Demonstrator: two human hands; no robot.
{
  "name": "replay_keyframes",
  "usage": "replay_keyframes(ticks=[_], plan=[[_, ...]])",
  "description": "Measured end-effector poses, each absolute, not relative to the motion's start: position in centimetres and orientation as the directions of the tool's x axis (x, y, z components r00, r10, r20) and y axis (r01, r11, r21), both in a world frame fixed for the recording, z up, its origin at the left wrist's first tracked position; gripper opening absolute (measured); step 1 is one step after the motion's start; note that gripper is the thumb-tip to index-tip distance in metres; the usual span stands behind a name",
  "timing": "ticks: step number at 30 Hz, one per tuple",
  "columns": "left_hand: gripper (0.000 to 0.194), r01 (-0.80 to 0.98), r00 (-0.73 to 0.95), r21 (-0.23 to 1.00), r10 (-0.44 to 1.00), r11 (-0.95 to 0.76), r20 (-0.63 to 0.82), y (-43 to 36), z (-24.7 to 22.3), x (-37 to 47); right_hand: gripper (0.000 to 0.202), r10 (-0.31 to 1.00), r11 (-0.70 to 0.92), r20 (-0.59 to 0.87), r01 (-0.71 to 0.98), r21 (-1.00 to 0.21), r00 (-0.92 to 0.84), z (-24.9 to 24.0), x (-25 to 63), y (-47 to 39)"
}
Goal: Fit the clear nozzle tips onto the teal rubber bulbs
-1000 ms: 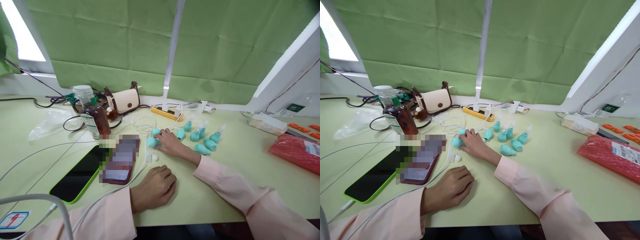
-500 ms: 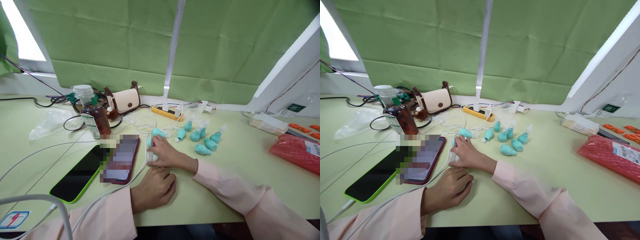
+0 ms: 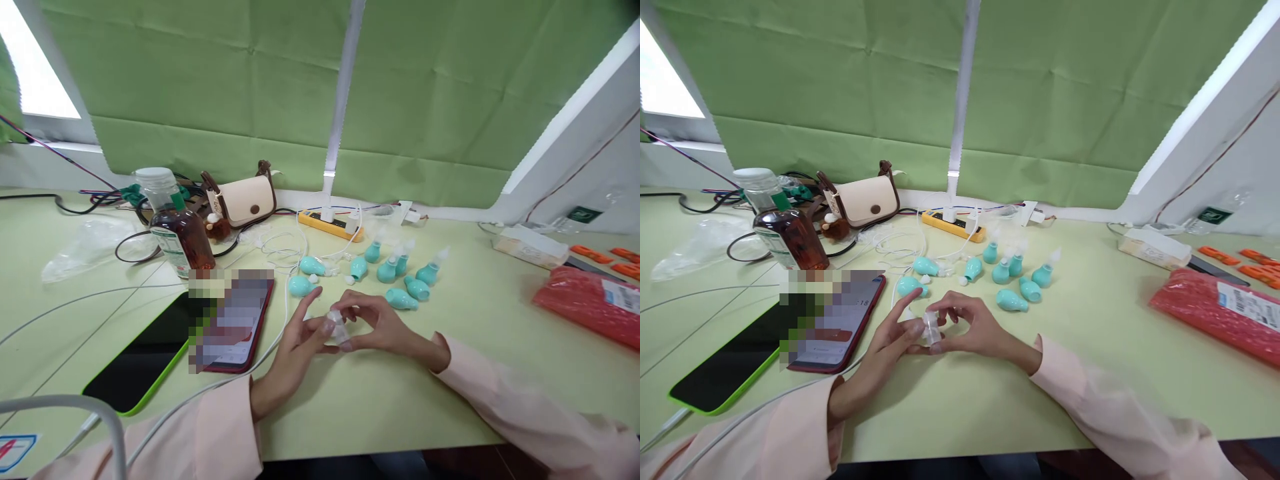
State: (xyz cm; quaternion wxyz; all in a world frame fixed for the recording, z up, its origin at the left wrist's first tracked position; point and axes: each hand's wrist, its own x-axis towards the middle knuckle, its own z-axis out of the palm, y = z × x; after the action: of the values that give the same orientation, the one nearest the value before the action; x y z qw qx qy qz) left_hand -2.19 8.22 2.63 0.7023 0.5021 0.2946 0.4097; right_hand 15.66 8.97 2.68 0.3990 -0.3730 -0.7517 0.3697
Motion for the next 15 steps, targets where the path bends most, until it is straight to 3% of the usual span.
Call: replay_keyframes(ticks=[4, 8, 11, 15], plan=[[0.048, -0.268, 0.440, 0.953, 0.898, 0.145, -0.013, 8.4, 2.1, -2.0, 0.055, 0.821, 0.524, 0.334, 0.381, -0.762, -0.463, 2.8, 15.8, 9.4], [0.029, -0.162, 0.432, 0.984, 0.902, 0.080, -0.002, 8.3, 1.3, -1.7, 0.025, 0.800, 0.579, 0.367, 0.450, -0.680, -0.474, 3.0, 16.3, 11.6], [0.029, -0.080, 0.471, 0.990, 0.880, 0.112, -0.062, 8.1, 0.8, -1.6, 0.015, 0.790, 0.612, 0.416, 0.616, -0.496, -0.449, 2.0, 15.4, 13.1], [0.041, -0.063, 0.559, 0.973, 0.816, 0.222, -0.150, 8.0, 0.3, -1.5, 0.021, 0.790, 0.608, 0.312, 0.740, -0.288, -0.527, 1.0, 13.3, 14.1]])
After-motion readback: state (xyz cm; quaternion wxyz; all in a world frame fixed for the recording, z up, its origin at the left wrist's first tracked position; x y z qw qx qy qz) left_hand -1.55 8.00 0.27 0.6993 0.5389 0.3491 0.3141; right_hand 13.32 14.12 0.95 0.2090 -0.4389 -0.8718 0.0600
